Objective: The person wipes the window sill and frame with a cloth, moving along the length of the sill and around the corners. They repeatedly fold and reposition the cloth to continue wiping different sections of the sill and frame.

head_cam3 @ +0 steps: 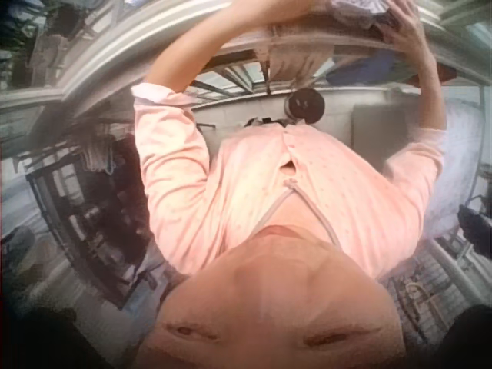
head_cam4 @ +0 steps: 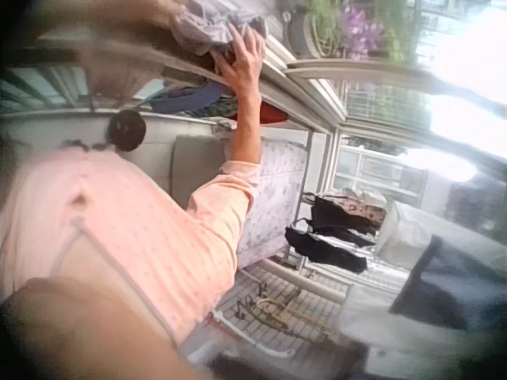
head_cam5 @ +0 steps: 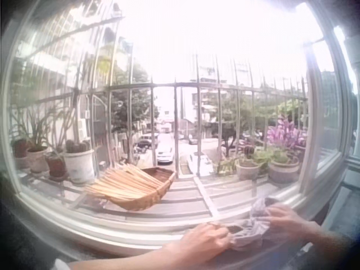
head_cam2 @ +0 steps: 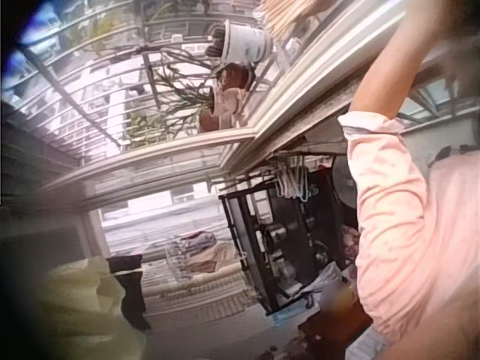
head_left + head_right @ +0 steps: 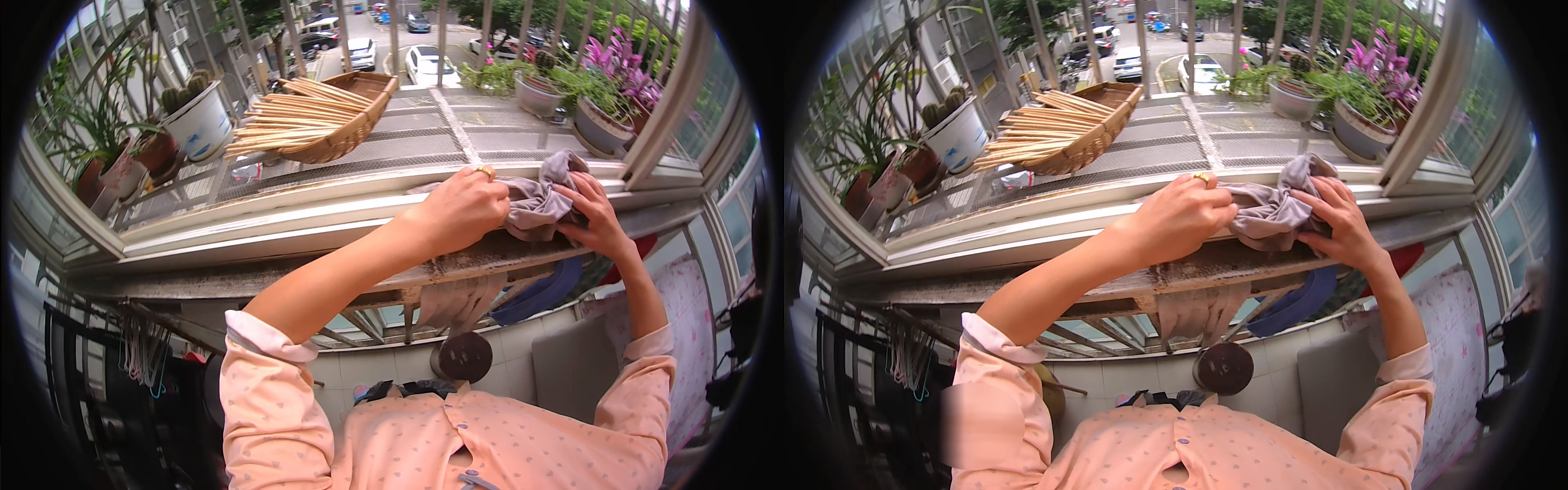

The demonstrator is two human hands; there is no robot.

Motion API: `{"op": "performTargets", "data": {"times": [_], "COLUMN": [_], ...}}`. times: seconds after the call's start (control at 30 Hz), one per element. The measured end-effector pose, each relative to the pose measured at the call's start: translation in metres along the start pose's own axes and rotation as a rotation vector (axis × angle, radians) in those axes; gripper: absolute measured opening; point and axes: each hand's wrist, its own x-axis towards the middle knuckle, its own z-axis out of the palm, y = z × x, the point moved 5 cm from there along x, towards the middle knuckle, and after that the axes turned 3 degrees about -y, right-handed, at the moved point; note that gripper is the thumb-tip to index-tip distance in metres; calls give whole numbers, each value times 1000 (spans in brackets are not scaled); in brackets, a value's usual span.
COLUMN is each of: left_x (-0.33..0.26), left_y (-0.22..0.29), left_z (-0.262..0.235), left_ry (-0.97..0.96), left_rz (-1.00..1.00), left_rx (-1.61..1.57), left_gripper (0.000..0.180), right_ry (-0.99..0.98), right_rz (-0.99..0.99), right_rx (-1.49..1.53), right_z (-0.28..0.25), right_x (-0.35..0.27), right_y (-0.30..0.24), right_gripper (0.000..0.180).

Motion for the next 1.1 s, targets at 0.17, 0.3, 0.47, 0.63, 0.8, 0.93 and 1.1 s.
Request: {"op": "performTargets", "data": {"times": [0.17,0.3,0.47,0.63,0.8,0.93,1.1], "left_x": [-78,-154,-261,-374,-467,-512,-527], "left_y": [-10,-30,-66,-99,-121,-130,-137], "left_z": [-32,-70,-123,-176,-218,-237,-235], "left_ry": [99,94,148,227,303,368,386], "left_rz": [-87,-238,-407,-597,-736,-844,-914], "left_rx": [83,56,12,61,193,284,274], "left_gripper": [25,28,24,19,16,17,17], "right_ry": [-47,-125,-255,-323,-241,-156,-118], "right_rz": [-186,-319,-523,-723,-899,-960,-983], "right_rx": [-5,-44,68,145,192,238,307], "right_z": [14,36,78,123,164,189,203], "right_x": [37,87,166,243,306,345,366], "right_y": [-39,-102,-192,-291,-383,-444,-471], "right_gripper": [56,58,63,61,63,65,64]}}
